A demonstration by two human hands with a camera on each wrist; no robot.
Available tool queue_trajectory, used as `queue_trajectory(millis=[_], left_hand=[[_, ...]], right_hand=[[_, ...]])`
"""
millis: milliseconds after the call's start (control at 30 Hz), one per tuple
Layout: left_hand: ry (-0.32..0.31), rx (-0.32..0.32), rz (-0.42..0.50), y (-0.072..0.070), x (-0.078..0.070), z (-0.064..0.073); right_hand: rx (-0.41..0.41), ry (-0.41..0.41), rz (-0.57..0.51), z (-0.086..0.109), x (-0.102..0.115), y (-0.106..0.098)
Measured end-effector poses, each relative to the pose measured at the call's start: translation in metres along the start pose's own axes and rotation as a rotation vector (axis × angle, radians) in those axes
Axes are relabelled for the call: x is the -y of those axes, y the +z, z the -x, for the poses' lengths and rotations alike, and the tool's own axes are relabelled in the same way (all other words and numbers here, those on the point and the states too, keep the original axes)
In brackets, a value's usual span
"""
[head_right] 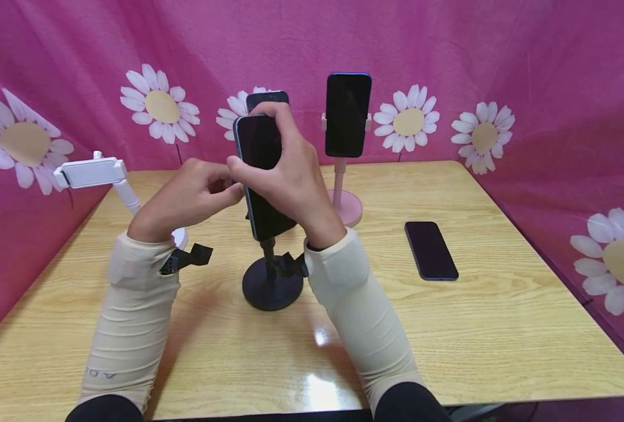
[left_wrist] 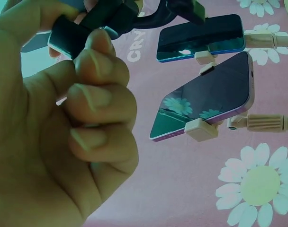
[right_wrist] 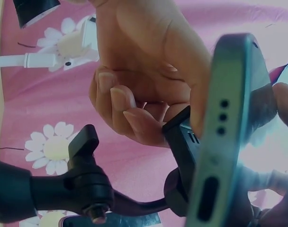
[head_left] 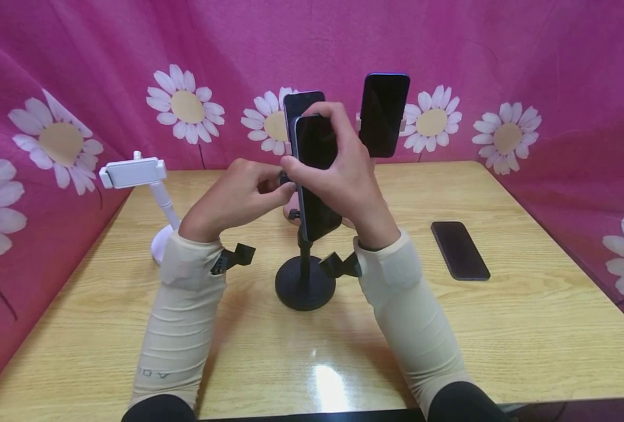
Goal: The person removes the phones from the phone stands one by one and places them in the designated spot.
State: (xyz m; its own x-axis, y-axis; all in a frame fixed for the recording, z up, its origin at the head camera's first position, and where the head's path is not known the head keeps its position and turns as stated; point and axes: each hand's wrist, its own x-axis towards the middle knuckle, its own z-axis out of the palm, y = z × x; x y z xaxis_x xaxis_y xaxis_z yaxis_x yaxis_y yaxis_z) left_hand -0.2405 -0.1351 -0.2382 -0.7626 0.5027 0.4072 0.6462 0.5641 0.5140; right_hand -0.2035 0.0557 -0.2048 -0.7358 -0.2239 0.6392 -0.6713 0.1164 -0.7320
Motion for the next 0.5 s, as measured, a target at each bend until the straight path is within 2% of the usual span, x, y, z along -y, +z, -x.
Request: queue_trajectory(millis=[233,400,500], left_hand=[[0.014,0.034,0.008,0.002,0.001,0.0],[0.016,0.05,0.02,0.001,0.001,-0.001],[0.011,0.055,0.022,0.0,0.001,0.0]], right_hand=[[-0.015,-0.014,0.057,-0.003,-0.014,0.0],[-0.042,-0.087,0.123,-0.009,-0.033,0.002],[-0.058,-0.14,0.15,-0.01,-0.038,0.005]])
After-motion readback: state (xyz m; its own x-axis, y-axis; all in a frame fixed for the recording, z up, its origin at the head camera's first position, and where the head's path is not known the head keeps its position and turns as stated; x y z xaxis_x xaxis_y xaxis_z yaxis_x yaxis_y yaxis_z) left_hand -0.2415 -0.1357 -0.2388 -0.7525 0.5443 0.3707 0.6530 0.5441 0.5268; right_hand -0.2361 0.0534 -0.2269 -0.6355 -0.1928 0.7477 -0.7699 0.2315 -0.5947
